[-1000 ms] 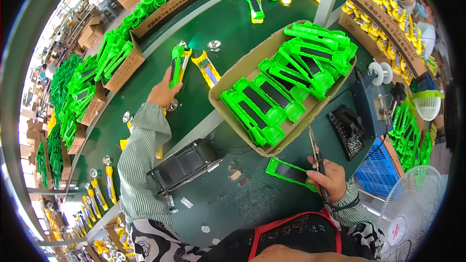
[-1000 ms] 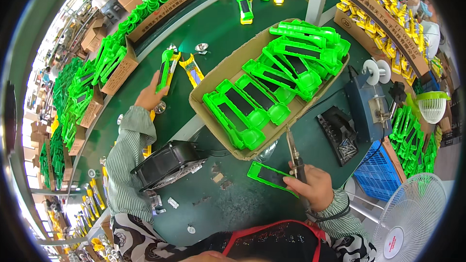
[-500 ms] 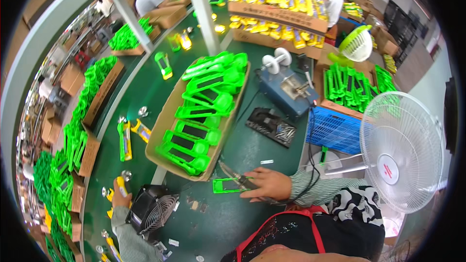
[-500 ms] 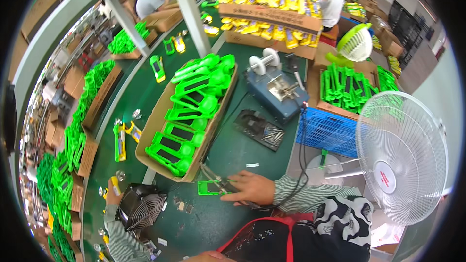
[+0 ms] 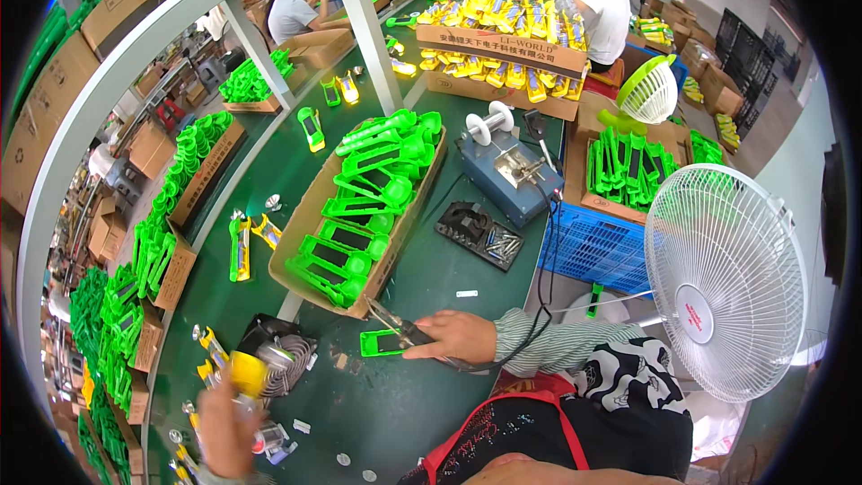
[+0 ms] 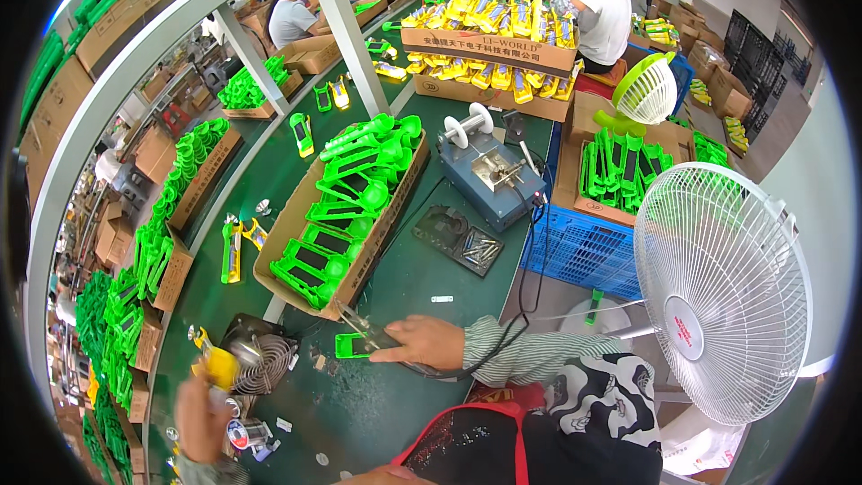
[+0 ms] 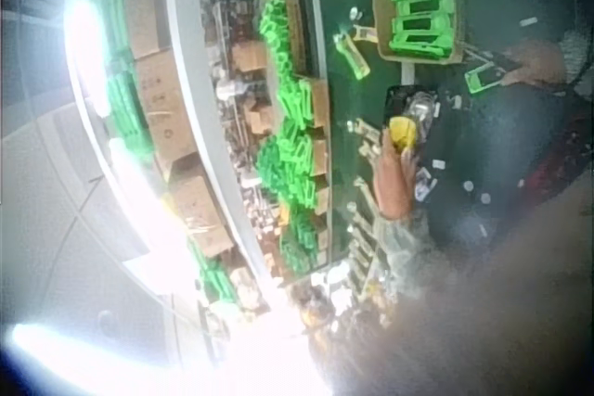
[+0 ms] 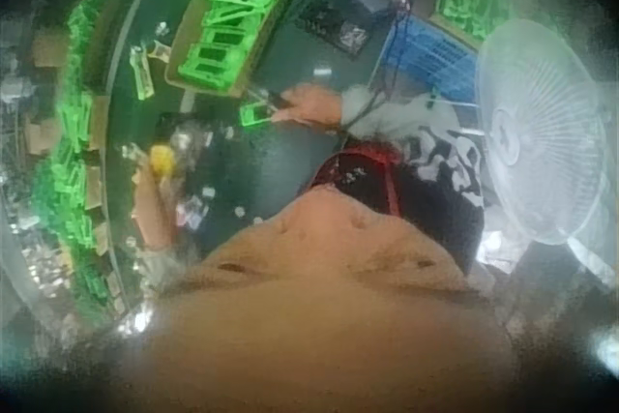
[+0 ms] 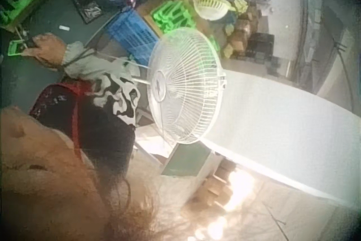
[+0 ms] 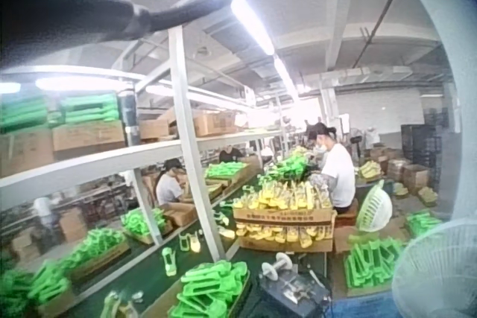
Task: The person solders electrical components inside flashlight casings using a soldering iron, attaches the plastic casing covers by hand, and places the assembled flashlights onto the conveyor belt.
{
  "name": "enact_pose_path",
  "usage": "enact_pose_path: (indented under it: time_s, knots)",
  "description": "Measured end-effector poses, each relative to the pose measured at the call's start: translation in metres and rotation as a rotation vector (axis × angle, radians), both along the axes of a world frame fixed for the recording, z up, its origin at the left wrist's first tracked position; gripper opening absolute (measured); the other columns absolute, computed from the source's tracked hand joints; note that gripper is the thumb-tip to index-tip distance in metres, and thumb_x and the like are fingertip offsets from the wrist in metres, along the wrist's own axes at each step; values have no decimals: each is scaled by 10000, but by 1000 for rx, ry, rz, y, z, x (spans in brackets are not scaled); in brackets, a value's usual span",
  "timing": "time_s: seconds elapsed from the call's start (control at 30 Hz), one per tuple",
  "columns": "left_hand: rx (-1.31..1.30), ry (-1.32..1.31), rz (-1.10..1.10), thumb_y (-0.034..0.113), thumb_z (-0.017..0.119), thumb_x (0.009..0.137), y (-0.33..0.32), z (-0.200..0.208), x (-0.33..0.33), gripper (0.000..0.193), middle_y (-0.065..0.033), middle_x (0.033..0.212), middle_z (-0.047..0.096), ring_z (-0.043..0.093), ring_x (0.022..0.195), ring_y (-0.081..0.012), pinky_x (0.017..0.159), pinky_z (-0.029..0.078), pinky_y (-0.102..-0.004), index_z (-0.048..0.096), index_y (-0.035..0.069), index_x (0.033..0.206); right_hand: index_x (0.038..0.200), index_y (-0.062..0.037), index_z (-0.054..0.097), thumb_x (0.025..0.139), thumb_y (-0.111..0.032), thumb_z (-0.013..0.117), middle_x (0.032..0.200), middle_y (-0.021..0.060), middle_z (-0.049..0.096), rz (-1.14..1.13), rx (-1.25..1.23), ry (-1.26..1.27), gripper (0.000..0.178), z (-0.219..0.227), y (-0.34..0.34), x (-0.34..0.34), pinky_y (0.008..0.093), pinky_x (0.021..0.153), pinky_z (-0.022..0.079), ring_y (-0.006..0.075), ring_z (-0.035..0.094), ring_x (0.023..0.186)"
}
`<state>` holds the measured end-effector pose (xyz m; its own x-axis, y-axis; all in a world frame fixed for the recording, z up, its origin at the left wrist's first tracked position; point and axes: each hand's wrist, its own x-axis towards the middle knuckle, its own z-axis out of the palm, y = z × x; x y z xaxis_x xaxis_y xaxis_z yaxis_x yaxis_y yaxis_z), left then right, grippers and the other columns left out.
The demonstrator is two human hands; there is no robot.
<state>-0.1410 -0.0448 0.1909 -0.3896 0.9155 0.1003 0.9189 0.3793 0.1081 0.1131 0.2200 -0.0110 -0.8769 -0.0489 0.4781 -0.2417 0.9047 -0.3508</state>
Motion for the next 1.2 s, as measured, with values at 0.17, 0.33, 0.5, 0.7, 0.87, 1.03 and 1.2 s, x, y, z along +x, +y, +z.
enact_pose_path:
  time_s: [0.17, 0.33, 0.5, 0.7, 0.87, 1.03, 1.2]
  knots:
    - [-219, -223, -368, 100, 788, 593, 9, -92, 87, 787, -133, 1010, 592, 542, 856, -315, 756, 454, -414, 444, 41, 1299, 1371, -241, 414, 852, -138, 507, 1045, 190, 532, 75, -7, 72, 537, 2, -5, -6, 408, 788, 439, 323, 564, 930]
    - [-271, -209, -296, 139, 760, 645, -8, -150, 123, 702, -104, 1063, 587, 539, 897, -311, 771, 457, -399, 466, 68, 1279, 1348, -242, 449, 836, -129, 539, 1114, 205, 545, 182, -33, -20, 532, 6, -29, -9, 410, 859, 454, 340, 573, 969]
    - [-209, -186, -155, 189, 733, 693, -16, -156, 139, 648, -85, 1137, 564, 541, 964, -304, 791, 459, -410, 479, 143, 1287, 1342, -244, 442, 859, -126, 496, 1049, 184, 548, 333, -78, 53, 501, -7, -44, -19, 389, 784, 443, 323, 572, 915]
    - [24, -191, -137, 218, 677, 751, -11, -156, 145, 290, -102, 1135, 548, 509, 1048, -321, 856, 435, -435, 607, 91, 1001, 1272, -242, 497, 853, -143, 495, 999, 121, 586, 290, -5, 3, 431, 10, -45, -15, 380, 824, 424, 264, 592, 912]
    - [12, -384, -113, 151, 674, 763, -2, -169, 133, 198, -124, 1103, 548, 512, 1025, -321, 887, 427, -418, 612, 62, 928, 1232, -228, 525, 835, -135, 528, 999, 103, 596, 354, -46, -137, 408, 8, -42, -26, 383, 862, 418, 242, 595, 918]
    - [172, -486, -120, 77, 678, 738, -11, -175, 136, 166, -124, 1100, 547, 525, 1020, -320, 879, 443, -407, 617, 41, 888, 1242, -226, 508, 810, -109, 563, 1013, 86, 599, 363, -128, -50, 451, 5, -46, -27, 385, 857, 414, 242, 594, 926]
    - [441, -790, 54, 47, 653, 804, -18, -171, 129, 89, -119, 999, 635, 602, 933, -252, 824, 473, -344, 621, 15, 880, 1254, -235, 495, 830, -109, 540, 1018, 106, 599, 391, -112, -115, 445, 6, -49, -32, 425, 892, 413, 261, 594, 950]
